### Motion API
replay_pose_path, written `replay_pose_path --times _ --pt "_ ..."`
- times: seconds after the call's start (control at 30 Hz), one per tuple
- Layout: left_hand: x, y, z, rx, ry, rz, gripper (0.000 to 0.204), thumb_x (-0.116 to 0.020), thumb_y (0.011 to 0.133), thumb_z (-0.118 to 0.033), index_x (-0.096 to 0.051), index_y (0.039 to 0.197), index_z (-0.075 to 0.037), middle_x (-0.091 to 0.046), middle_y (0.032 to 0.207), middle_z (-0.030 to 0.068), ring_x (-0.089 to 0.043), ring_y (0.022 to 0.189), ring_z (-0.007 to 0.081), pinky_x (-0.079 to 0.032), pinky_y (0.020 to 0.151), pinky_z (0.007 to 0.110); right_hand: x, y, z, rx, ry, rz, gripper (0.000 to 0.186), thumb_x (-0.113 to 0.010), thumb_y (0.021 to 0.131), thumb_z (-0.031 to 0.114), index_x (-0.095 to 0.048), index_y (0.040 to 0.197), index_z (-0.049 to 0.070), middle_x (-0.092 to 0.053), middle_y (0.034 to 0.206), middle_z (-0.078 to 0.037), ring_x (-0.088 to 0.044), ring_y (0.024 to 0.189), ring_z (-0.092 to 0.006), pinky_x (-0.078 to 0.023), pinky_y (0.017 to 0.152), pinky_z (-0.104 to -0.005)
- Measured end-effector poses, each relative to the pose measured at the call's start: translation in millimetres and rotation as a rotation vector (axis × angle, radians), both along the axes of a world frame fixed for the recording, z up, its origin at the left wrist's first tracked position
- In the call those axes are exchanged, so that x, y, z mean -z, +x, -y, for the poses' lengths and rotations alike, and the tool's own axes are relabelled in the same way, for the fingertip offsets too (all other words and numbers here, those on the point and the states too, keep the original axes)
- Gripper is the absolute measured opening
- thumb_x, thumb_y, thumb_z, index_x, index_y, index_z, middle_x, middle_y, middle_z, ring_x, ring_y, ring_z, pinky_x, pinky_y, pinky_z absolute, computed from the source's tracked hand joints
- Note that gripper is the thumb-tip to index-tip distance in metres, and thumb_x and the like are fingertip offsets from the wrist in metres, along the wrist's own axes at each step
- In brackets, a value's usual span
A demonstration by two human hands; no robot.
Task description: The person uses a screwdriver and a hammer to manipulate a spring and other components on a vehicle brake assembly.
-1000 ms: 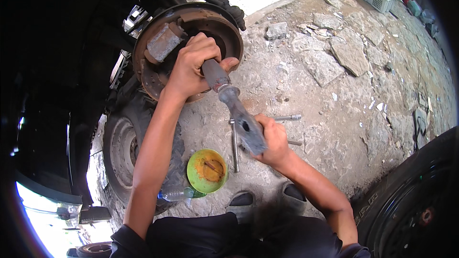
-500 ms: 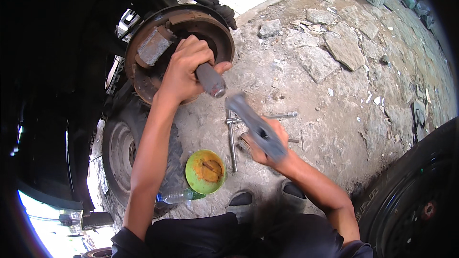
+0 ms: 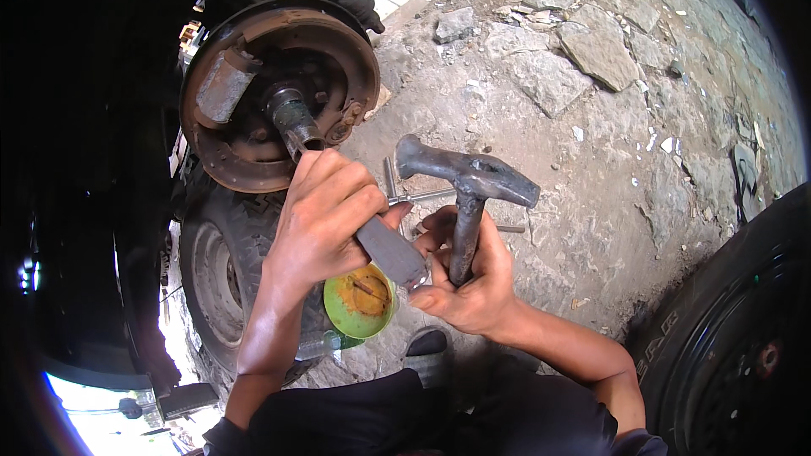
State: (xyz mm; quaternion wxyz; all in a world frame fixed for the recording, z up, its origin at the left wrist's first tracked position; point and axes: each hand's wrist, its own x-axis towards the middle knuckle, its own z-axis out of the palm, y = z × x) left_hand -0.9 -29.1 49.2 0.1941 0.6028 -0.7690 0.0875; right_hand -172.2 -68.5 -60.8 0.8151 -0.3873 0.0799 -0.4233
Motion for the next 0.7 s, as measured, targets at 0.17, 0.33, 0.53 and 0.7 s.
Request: replay_pose_path --times 0.17,0.33,0.53,0.7 --pt "0.9 2.3 4.0 -0.05 0.039 0.031 0.03 -0.079 0.064 -0.005 -0.065 0.09 -0.005 -0.057 0.093 0.0083 -0.056 0.096 0.0285 -0.043 0.084 0.041 -25.0 5.1 13.1 0.058 -0.153 -0.165 0.049 -0.08 0.084 0.016 -0.051 0.119 -0.003 -0.062 0.101 -0.006 -0.059 0.083 -0.007 -0.046 0.064 -0.0195" --pt "1.4 -8.0 -7.2 -0.253 -0.066 0.025 0.052 -0.075 0.069 0.002 -0.065 0.12 -0.005 -0.054 0.13 0.0151 -0.049 0.128 0.0347 -0.041 0.107 0.044 -26.4 18.0 39.2 0.125 -0.206 -0.266 0.03 -0.074 0.089 0.013 -0.058 0.109 -0.003 -0.064 0.089 -0.003 -0.058 0.078 -0.0056 -0.047 0.065 -0.0215" --pt "-6.4 16.1 -26.5 -0.544 -0.331 -0.615 0.026 -0.069 0.09 -0.005 -0.064 0.114 0.004 -0.07 0.101 0.0106 -0.065 0.087 0.0125 -0.052 0.071 0.023 -36.1 46.3 48.4 -0.128 0.144 -0.219 0.028 -0.065 0.098 0.025 -0.058 0.104 -0.001 -0.065 0.08 -0.005 -0.051 0.057 -0.0039 -0.042 0.05 -0.0214" --pt "-12.6 36.2 -6.3 -0.709 -0.236 -0.85 0.028 -0.065 0.095 -0.007 -0.061 0.119 0.006 -0.069 0.1 0.0084 -0.059 0.078 0.0043 -0.045 0.062 0.016 -33.2 75.1 43.8 -0.243 0.299 -0.187 0.035 -0.054 0.103 0.036 -0.05 0.104 0.001 -0.065 0.075 -0.011 -0.039 0.038 -0.0065 -0.03 0.033 -0.0232"
